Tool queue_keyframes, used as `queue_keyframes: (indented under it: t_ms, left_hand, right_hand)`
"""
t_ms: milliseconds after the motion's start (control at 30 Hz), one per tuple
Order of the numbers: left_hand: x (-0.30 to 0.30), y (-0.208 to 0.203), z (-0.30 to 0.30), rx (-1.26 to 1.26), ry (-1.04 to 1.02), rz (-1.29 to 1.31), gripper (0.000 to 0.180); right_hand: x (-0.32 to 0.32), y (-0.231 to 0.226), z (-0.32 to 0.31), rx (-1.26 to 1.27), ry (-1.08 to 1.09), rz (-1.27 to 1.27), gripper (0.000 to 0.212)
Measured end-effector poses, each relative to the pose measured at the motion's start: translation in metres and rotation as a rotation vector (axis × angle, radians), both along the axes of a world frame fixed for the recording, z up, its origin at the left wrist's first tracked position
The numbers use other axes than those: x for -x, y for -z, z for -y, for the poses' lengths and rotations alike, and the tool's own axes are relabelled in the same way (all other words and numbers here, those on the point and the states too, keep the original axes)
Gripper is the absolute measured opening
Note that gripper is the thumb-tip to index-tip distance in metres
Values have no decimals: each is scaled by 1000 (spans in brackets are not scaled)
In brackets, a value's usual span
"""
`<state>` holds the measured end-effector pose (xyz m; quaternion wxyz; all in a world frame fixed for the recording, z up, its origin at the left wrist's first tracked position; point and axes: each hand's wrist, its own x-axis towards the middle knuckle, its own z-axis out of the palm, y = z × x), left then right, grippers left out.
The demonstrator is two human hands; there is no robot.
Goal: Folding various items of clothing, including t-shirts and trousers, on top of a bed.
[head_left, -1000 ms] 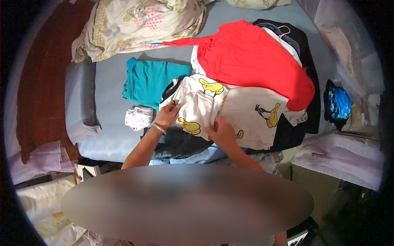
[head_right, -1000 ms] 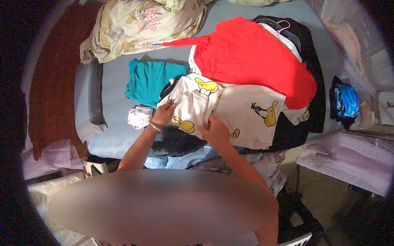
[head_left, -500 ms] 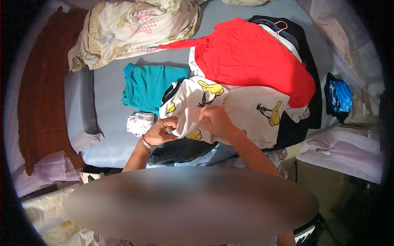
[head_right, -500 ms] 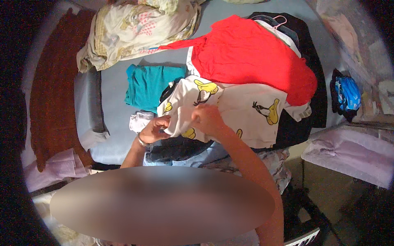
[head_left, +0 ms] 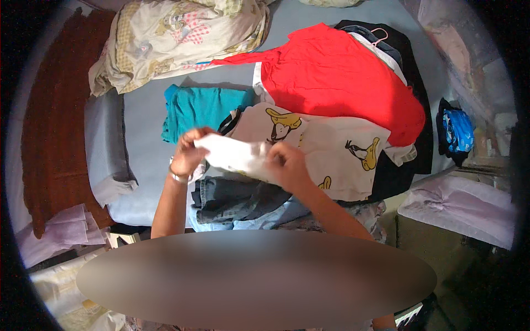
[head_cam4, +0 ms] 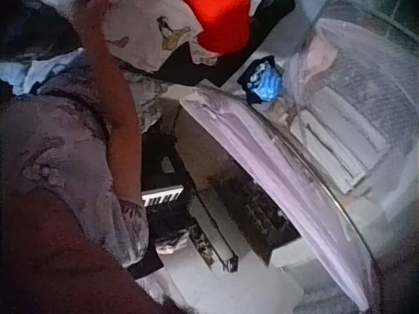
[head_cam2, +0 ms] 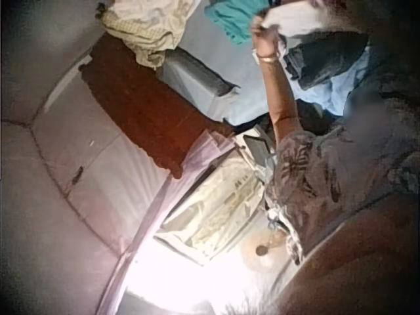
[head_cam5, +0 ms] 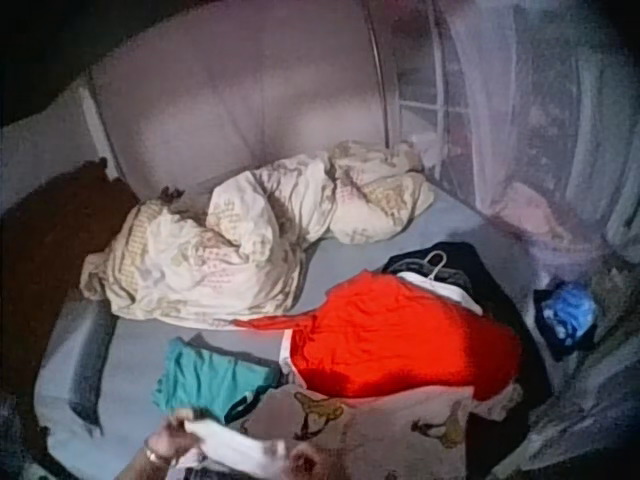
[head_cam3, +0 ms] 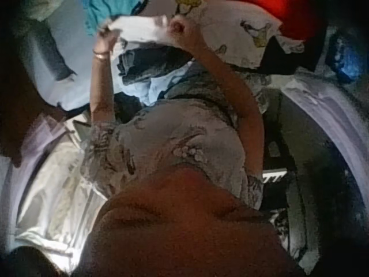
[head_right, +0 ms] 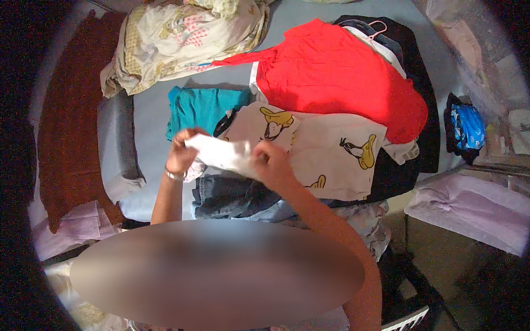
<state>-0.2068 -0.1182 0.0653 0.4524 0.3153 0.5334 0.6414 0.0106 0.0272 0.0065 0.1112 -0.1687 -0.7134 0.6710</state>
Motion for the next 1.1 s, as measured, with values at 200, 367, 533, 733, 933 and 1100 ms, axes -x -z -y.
queue_keyframes:
  t_ms: [200, 367, 533, 733, 933, 1100]
  left_hand:
    - [2, 57, -80, 114, -395, -566, 40]
    - [-11, 85, -79, 472, -153, -871, 56]
    - [-19, 101, -89, 437, -193, -1241, 63]
    - [-54, 53, -92, 290, -168, -1214, 76]
    - [-52, -12, -56, 144, 576, -1529, 29]
    - [-44, -51, -5, 210, 374, -1321, 21]
  right_hand:
    - [-3, 32, -41, -435, 587, 88, 28]
    - [-15, 49, -49, -172, 666, 217, 45]
    - [13, 53, -59, 42, 628, 203, 50]
    - [22, 22, -41, -329, 220, 108, 33]
    - [-30, -16, -6, -546, -74, 32, 29]
    - [-158, -3, -37, -861, 63, 360, 66]
